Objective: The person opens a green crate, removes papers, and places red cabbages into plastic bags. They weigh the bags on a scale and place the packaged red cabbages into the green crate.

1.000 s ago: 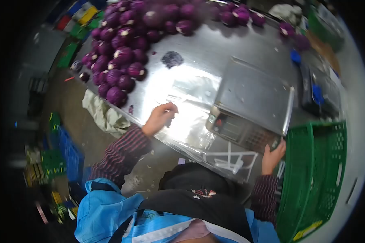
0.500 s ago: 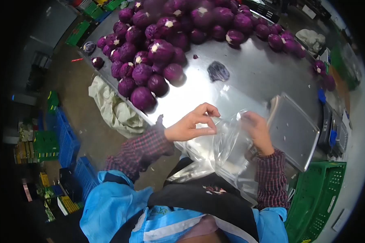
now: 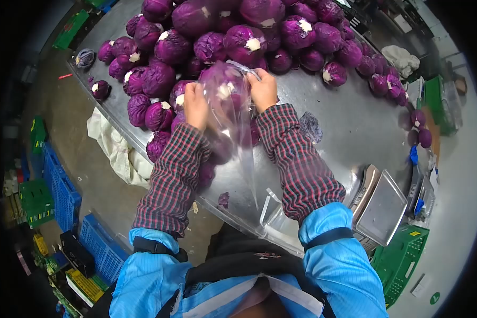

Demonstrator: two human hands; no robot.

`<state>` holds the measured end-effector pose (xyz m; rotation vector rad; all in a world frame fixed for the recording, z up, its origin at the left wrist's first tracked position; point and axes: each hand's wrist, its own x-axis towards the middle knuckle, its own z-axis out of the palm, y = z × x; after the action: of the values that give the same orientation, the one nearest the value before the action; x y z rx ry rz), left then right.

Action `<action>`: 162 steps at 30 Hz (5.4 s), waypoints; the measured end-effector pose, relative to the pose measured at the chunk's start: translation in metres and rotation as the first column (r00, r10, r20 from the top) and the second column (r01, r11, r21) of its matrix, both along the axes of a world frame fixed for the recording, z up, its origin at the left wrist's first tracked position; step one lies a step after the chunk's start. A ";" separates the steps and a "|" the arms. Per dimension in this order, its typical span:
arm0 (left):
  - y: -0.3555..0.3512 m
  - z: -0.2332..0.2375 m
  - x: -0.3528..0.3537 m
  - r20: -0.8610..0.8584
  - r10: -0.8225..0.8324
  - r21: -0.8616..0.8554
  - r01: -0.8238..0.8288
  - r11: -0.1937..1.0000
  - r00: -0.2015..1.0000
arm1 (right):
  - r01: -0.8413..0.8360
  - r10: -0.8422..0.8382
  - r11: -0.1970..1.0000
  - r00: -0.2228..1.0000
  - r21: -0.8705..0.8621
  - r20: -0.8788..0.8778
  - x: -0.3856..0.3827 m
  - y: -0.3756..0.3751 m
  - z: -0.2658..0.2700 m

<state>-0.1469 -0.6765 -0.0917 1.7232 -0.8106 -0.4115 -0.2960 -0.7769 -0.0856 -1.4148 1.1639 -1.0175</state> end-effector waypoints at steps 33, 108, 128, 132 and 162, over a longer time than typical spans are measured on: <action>0.257 0.157 -0.240 0.700 -0.706 0.328 0.831 0.450 0.106 | -0.592 0.451 0.761 0.778 -0.267 -0.438 -0.347 0.328 0.169; 0.338 0.092 -0.201 0.397 -0.456 -0.165 0.551 0.818 0.797 | -0.279 0.271 0.960 0.945 -0.018 -0.185 -0.318 0.240 0.069; 0.311 0.012 -0.224 0.144 -0.137 0.061 0.129 0.990 0.980 | 0.073 -0.186 0.787 0.975 0.613 0.122 -0.329 0.326 0.009; 0.278 0.075 -0.257 0.650 -0.666 0.261 0.714 0.649 0.367 | 0.073 -0.213 0.700 0.971 0.710 0.111 -0.335 0.344 0.002; 0.115 0.101 -0.557 -0.850 -0.522 -0.239 0.938 0.251 -0.077 | 0.383 -0.416 0.908 0.876 0.172 0.244 -0.612 0.306 0.097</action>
<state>-0.7044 -0.5614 0.0095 0.8645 -0.9166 -2.3018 -0.9084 -0.4709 0.0109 -0.9150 1.3109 -1.3618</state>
